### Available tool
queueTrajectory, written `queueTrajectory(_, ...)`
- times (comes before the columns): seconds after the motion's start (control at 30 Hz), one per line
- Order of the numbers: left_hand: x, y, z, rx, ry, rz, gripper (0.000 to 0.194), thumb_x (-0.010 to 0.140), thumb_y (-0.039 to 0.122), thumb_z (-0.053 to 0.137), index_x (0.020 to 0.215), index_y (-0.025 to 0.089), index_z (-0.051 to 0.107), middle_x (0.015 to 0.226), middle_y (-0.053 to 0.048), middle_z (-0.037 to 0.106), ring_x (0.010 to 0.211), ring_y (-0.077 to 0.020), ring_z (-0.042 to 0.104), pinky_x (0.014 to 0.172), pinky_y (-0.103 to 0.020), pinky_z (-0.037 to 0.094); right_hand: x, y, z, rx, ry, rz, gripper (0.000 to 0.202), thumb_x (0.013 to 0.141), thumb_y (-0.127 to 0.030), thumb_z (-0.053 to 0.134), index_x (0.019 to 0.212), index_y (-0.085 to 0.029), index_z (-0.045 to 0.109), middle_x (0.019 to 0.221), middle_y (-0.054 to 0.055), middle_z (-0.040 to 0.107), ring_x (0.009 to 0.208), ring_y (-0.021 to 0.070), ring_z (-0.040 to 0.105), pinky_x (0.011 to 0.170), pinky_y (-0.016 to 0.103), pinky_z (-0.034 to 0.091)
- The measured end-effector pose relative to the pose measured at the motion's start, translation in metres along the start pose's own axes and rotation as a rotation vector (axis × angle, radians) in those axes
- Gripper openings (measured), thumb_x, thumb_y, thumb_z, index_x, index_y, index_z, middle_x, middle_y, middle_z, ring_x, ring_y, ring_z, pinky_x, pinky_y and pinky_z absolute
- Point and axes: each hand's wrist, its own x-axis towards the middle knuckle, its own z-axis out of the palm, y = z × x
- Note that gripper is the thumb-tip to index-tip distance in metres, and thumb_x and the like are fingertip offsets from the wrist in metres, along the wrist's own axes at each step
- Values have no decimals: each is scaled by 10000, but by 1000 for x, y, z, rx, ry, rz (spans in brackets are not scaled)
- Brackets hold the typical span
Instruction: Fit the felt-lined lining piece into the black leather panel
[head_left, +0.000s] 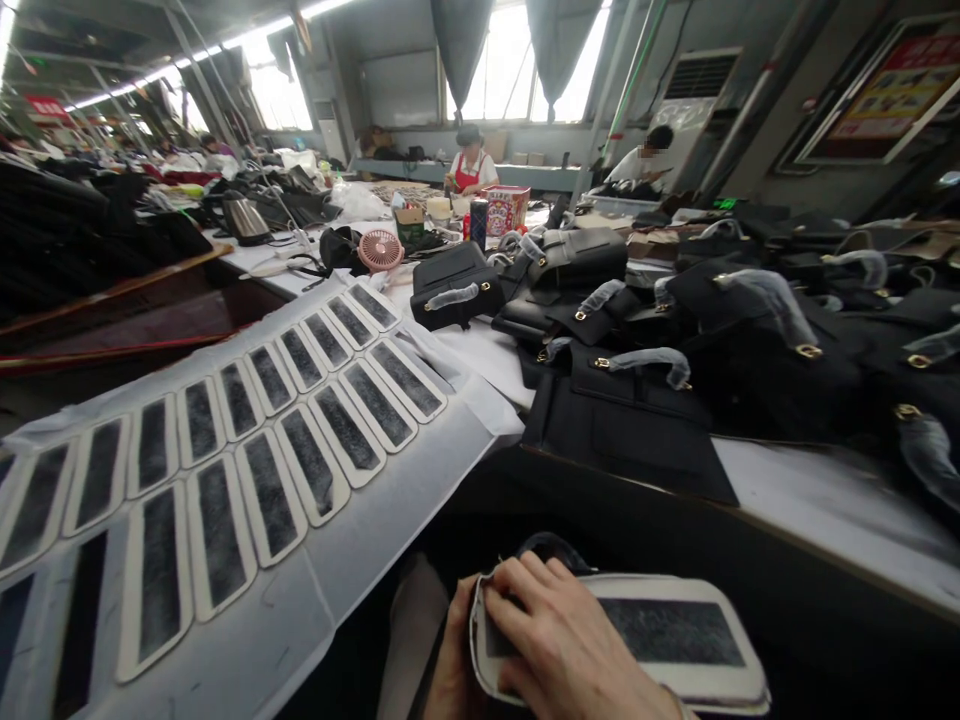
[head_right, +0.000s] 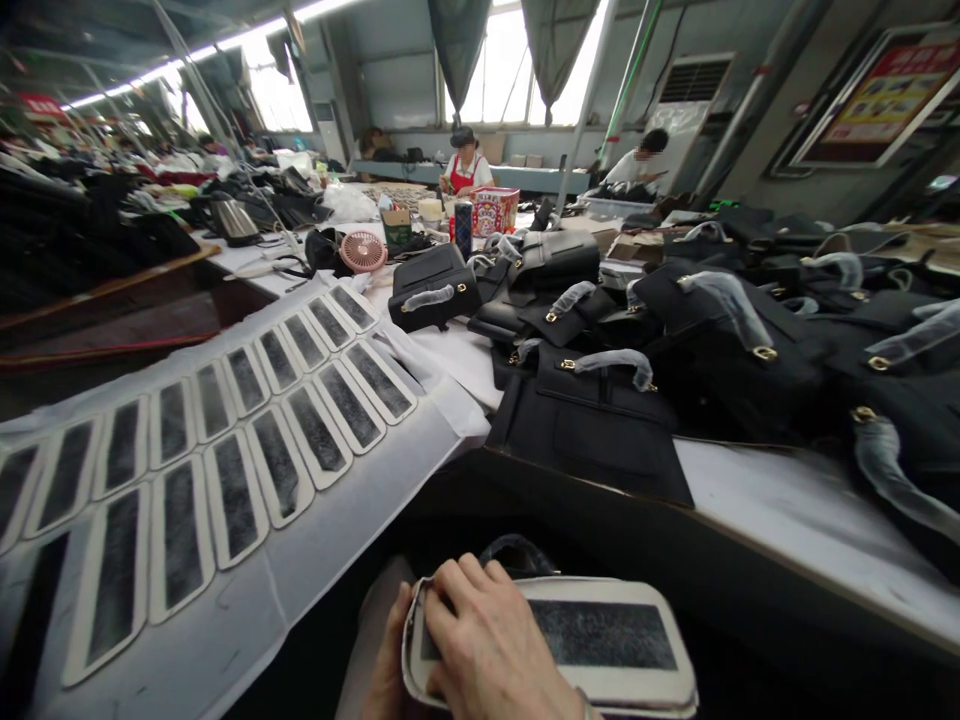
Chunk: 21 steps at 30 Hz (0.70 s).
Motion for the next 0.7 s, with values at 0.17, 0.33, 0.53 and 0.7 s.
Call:
queueTrajectory(0.17, 0, 0, -3, -18, 17, -14, 402, 707, 614, 754, 862, 244, 772, 982, -79, 705, 1245, -339, 521, 1160, -445, 333, 0, 0, -2, 36, -22, 14, 301, 743, -191, 747, 1010, -240, 620, 1035, -13, 633, 882, 211, 549, 745, 389, 385)
queueTrajectory(0.33, -5, 3, 3, 26, 25, -54, 441, 716, 639, 728, 936, 259, 773, 1042, -91, 700, 1334, -372, 447, 1169, -518, 296, 3, -5, -13, 123, -60, 93, 244, 778, -211, 750, 985, -237, 624, 1116, -14, 632, 983, 219, 536, 841, 393, 364)
queueTrajectory(0.53, -10, 9, 3, -42, -51, -102, 353, 789, 545, 693, 960, 253, 791, 1013, -58, 729, 1284, -322, 525, 1196, -456, 259, 1, -6, -21, 204, -111, 116, 264, 789, -217, 746, 1022, -230, 623, 1149, -12, 622, 1012, 214, 524, 854, 380, 350)
queueTrajectory(0.7, -12, 12, -2, -9, -24, -127, 307, 875, 495, 601, 980, 268, 781, 1054, -51, 738, 1198, -250, 597, 1170, -400, 304, 1, -2, -12, 198, -77, 95, 273, 803, -277, 749, 1032, -207, 618, 1161, 3, 617, 1023, 227, 516, 868, 394, 323)
